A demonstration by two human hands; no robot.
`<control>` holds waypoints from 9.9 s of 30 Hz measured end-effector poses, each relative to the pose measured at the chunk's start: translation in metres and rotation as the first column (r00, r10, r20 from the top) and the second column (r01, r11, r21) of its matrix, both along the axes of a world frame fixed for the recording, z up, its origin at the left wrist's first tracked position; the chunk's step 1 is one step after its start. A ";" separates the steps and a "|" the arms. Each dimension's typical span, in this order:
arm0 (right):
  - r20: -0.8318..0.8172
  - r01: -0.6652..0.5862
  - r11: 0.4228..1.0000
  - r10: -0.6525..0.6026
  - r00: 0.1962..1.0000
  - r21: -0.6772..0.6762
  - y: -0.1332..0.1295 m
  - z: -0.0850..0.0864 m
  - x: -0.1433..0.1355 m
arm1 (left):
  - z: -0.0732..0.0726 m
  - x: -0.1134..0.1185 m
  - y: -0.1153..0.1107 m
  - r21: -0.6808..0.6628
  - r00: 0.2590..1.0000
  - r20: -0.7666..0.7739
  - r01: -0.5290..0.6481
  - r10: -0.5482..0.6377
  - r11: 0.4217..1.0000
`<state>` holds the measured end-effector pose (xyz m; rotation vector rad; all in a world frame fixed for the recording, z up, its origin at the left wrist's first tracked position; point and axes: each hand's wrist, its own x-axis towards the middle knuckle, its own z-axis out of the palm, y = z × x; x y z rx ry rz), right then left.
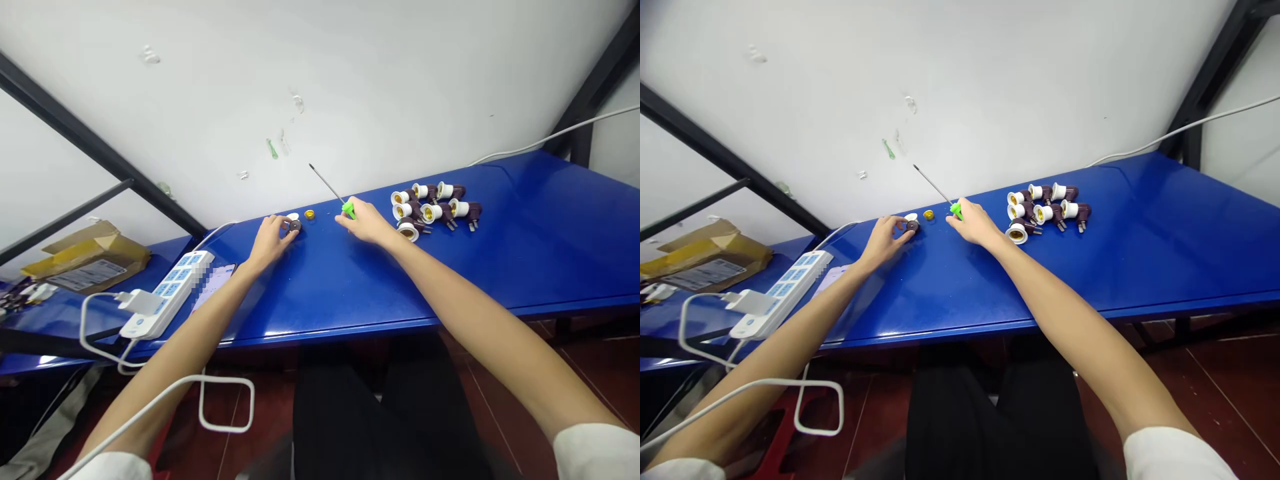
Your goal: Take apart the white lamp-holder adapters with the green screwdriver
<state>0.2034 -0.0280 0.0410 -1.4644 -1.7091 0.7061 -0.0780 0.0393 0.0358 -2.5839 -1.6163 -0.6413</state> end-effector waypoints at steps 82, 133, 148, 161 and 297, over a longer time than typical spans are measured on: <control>-0.463 -0.284 0.941 0.173 0.869 -0.182 -0.025 0.028 0.039 | 0.012 0.062 -0.015 -0.318 -0.032 0.904 0.619 0.427 0.719; 0.170 -0.173 0.977 0.150 0.974 0.128 -0.005 0.003 0.045 | 0.000 0.071 -0.010 -0.348 0.188 0.937 0.435 0.294 0.830; 0.097 -0.134 0.964 0.115 0.989 0.228 -0.007 0.000 0.033 | -0.002 0.066 -0.005 -0.273 0.110 0.962 0.415 0.250 0.868; -0.400 -0.299 0.858 0.122 0.908 -0.417 -0.021 0.023 0.038 | -0.007 0.049 0.001 -0.185 0.346 0.938 0.542 -0.018 0.820; -0.014 -0.104 0.994 0.104 0.994 0.029 -0.026 0.020 0.037 | 0.011 0.060 -0.014 -0.334 0.061 0.925 0.599 0.374 0.727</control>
